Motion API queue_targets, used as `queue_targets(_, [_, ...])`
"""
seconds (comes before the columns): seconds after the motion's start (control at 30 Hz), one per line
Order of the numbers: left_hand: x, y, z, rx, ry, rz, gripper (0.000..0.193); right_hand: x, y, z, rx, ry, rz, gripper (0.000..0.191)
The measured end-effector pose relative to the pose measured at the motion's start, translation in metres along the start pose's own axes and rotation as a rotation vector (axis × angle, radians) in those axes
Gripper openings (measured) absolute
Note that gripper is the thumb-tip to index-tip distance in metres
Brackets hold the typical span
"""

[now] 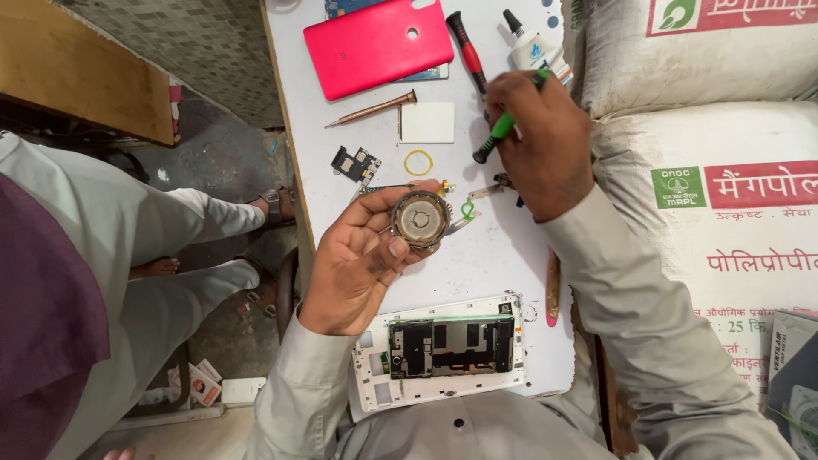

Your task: The person repairs a disassembled mobile phone on a white board on their lap. They use a green-handled screwdriver to unscrew and pry components from the phone body, handle a round speaker module, and pick at small parts and screws on the board.

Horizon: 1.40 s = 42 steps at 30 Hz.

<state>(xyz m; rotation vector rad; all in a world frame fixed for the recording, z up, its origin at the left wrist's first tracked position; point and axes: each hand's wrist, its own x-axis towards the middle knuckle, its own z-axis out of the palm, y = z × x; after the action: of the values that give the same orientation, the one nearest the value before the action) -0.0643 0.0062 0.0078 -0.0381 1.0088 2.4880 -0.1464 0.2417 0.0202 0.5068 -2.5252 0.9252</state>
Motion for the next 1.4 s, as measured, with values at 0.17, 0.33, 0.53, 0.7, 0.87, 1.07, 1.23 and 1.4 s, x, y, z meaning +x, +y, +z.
queue_targets(0.17, [0.001,-0.004,-0.001,0.017,0.092,-0.032,0.066,-0.005,-0.011,-0.003,-0.001,0.025,-0.075,0.026])
queue_targets(0.33, [0.001,-0.006,-0.003,-0.003,0.086,-0.041,0.068,-0.04,-0.038,-0.029,0.385,-0.133,0.065,0.029])
queue_targets(0.53, [-0.001,-0.011,0.004,-0.07,0.07,-0.073,0.06,-0.071,-0.063,-0.039,0.473,-0.112,0.082,0.035])
queue_targets(0.7, [-0.007,-0.015,0.012,-0.082,0.086,-0.078,0.055,-0.079,-0.072,-0.038,0.471,-0.047,0.039,0.039])
queue_targets(0.87, [-0.011,-0.024,0.021,0.063,0.131,-0.079,0.05,-0.089,-0.077,-0.035,0.466,0.019,0.075,0.039])
queue_targets(1.07, [-0.023,-0.017,0.037,0.243,0.093,-0.018,0.053,-0.11,-0.067,-0.031,0.687,0.049,0.297,0.032])
queue_targets(1.23, [-0.037,-0.002,0.055,0.369,0.028,0.005,0.056,-0.125,-0.056,-0.022,0.683,0.11,0.537,0.033])
queue_targets(1.4, [-0.044,0.005,0.076,0.474,0.05,0.026,0.053,-0.125,-0.048,-0.019,1.362,0.115,0.566,0.034])
